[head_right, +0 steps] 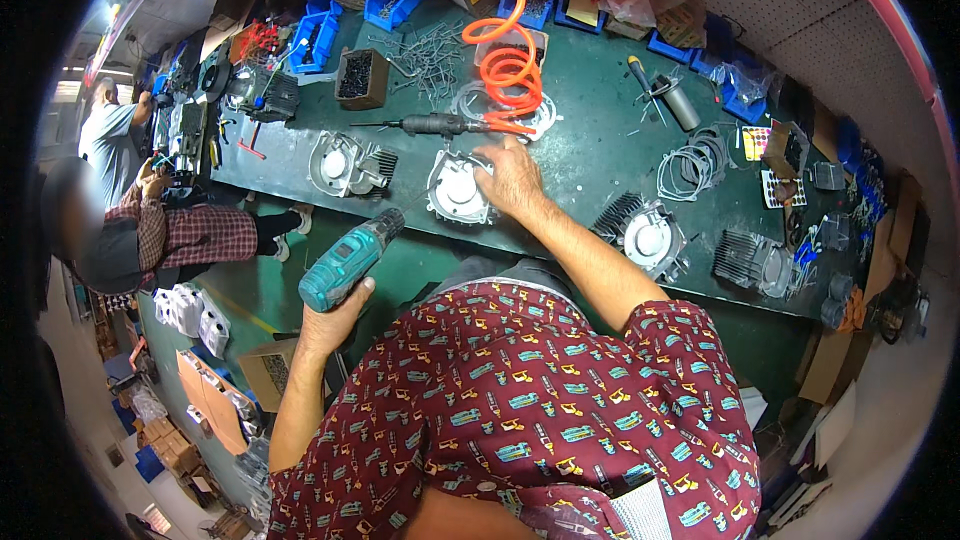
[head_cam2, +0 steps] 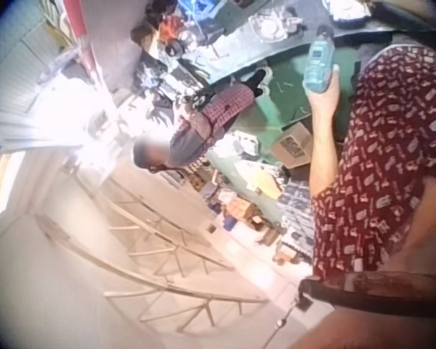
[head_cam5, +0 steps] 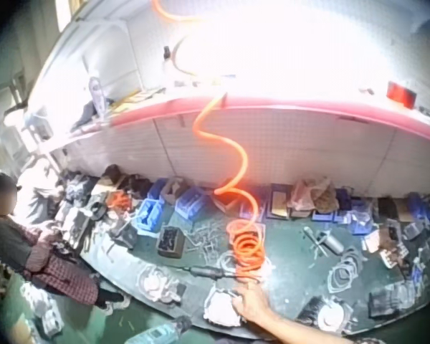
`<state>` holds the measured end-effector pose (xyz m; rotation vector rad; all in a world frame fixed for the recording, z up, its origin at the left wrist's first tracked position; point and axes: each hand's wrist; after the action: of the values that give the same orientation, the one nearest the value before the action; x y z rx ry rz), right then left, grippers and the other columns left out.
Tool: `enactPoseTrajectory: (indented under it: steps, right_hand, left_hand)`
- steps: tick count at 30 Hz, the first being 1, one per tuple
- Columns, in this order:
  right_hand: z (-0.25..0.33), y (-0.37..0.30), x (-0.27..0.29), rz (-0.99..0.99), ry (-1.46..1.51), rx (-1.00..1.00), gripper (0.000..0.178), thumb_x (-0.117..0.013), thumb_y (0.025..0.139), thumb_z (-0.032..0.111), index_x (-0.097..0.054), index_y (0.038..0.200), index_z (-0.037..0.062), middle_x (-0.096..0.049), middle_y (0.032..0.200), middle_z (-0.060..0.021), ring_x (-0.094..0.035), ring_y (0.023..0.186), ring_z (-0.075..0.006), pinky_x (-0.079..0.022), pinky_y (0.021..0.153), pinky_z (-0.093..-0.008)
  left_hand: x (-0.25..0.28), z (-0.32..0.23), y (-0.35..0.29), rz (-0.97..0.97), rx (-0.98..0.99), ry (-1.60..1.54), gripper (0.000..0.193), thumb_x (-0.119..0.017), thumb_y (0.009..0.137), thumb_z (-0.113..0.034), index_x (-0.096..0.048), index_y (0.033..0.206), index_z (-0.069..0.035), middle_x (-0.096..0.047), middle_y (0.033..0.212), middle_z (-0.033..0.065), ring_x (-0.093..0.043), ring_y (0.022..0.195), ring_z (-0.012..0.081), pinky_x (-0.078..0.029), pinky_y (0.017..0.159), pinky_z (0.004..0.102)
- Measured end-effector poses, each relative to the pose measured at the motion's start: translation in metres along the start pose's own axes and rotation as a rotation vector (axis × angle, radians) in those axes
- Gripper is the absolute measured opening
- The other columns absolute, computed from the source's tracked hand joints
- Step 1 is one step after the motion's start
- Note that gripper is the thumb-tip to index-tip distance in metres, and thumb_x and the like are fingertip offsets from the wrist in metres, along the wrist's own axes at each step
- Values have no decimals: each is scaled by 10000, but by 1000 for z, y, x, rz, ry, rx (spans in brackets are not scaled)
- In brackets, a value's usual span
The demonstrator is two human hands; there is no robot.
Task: The person uses a cordless drill to fasten screws into small circular electronic components on a green workbench. They repeatedly pick up components, align them, and drive screws with the drill, then place the finished units aside.
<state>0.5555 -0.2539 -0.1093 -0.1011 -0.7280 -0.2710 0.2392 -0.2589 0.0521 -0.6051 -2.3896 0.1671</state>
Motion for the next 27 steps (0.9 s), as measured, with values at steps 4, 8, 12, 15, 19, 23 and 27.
enactPoseTrajectory:
  steps: [4, 8, 12, 15, 19, 23, 27]
  right_hand:
    - [-5, -2, -4, 4, 11, 48, 347, -701, 811, 168, -731, 1151, 103, -562, 1039, -191, -604, 1039, -382, -513, 880, -467]
    - [-14, 2, -11, -7, 46, 121, 344, -690, 804, 133, -743, 1142, 100, -550, 1020, -180, -596, 999, -367, -511, 856, -449]
    - [-14, 3, -13, 17, 52, 189, 349, -685, 800, 107, -737, 1145, 76, -534, 991, -179, -572, 995, -361, -494, 849, -439]
    - [-21, 7, -16, 19, 67, 231, 354, -685, 803, 106, -734, 1152, 72, -531, 990, -188, -566, 991, -365, -489, 840, -436]
    - [-22, 9, -18, 21, 61, 218, 353, -690, 797, 99, -734, 1145, 61, -529, 974, -192, -566, 983, -366, -488, 834, -432]
    - [-23, 8, -21, -2, 80, 211, 346, -685, 796, 98, -734, 1135, 49, -531, 970, -193, -566, 983, -364, -486, 837, -432]
    - [-20, 7, -18, -13, 115, 175, 340, -688, 797, 113, -735, 1127, 49, -544, 1003, -201, -565, 988, -370, -484, 858, -437]
  left_hand:
    - [5, -13, 7, 24, 22, 129, 233, -781, 844, -169, -705, 996, -10, -725, 843, 116, -689, 781, 167, -538, 731, 331]
    - [30, -54, 42, 132, -29, 247, 308, -790, 818, -182, -698, 1053, -6, -734, 944, 172, -718, 871, 250, -549, 806, 358]
    - [46, -84, 99, 360, -117, 471, 387, -766, 787, -223, -678, 1124, -56, -716, 1034, 196, -688, 1001, 358, -547, 883, 412]
    - [41, -116, 118, 423, -76, 659, 346, -759, 785, -155, -681, 1108, -59, -717, 986, 172, -691, 901, 300, -544, 855, 381]
    - [41, -120, 127, 452, -104, 677, 315, -757, 767, -160, -689, 1054, -51, -722, 923, 168, -699, 854, 323, -552, 838, 405]
    - [39, -129, 119, 468, -83, 717, 343, -756, 780, -149, -687, 1102, -53, -722, 974, 164, -697, 905, 293, -540, 876, 387]
    - [40, -111, 117, 514, -48, 562, 456, -739, 831, -84, -627, 1273, -55, -690, 1151, 106, -631, 1034, 213, -486, 977, 356]
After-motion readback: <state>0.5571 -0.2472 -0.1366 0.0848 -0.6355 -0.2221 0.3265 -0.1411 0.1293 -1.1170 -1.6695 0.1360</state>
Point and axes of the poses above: each hand's wrist, its own y-axis towards the middle knuckle, its own x-axis out of the back of the hand, z = x × y
